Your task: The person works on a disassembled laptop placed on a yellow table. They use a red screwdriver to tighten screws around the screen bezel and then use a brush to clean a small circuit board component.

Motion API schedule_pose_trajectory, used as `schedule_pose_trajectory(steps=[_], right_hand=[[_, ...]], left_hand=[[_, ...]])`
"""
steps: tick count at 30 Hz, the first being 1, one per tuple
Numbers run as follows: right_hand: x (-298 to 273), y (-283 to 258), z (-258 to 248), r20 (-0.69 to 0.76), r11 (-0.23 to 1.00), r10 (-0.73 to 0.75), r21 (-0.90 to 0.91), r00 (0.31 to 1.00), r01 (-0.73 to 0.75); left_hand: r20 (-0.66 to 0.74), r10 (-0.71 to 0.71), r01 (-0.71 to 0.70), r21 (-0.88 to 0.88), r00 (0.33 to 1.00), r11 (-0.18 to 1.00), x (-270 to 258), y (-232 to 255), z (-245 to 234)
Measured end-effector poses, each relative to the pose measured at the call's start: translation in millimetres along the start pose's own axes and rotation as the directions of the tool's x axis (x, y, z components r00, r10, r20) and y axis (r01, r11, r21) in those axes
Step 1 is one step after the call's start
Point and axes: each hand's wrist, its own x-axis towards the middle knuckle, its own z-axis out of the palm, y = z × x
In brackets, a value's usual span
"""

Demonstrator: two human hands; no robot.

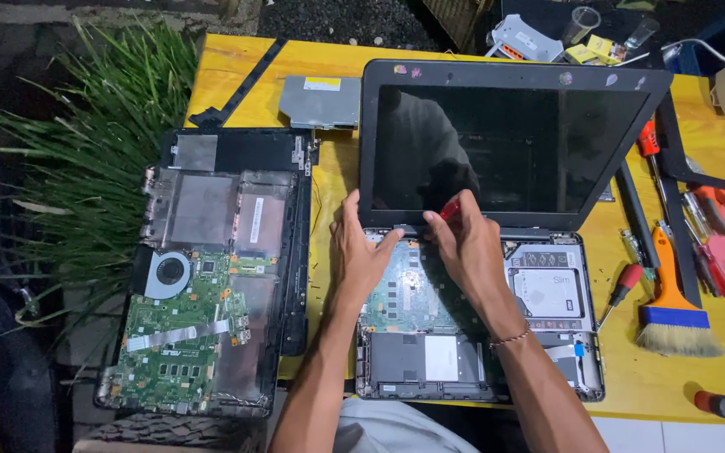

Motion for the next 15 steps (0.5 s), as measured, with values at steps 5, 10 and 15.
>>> schedule_pose_trajectory(steps=[5, 10, 15], right_hand=[[-0.6, 1.1, -0.3, -0.008, 1.000, 0.000, 0.011, 1.000, 0.001], [1.4, 0.0, 0.9, -0.021, 1.000, -0.026, 0.015, 0.999, 0.027], [1.2, -1.9, 0.4, 0.006, 1.000, 0.010, 0.013, 1.000, -0.010]], left_hand=[[-0.005, -0.017, 0.017, 0.070, 1.000, 0.997, -1.4, 5.1, 0.3], [-0.009, -0.028, 0.029, 0.086, 1.000, 0.996, 0.4, 3.0, 2.6], [-0.018, -0.016, 0.018, 0.117, 1.000, 0.993, -0.2, -0.4, 2.8]])
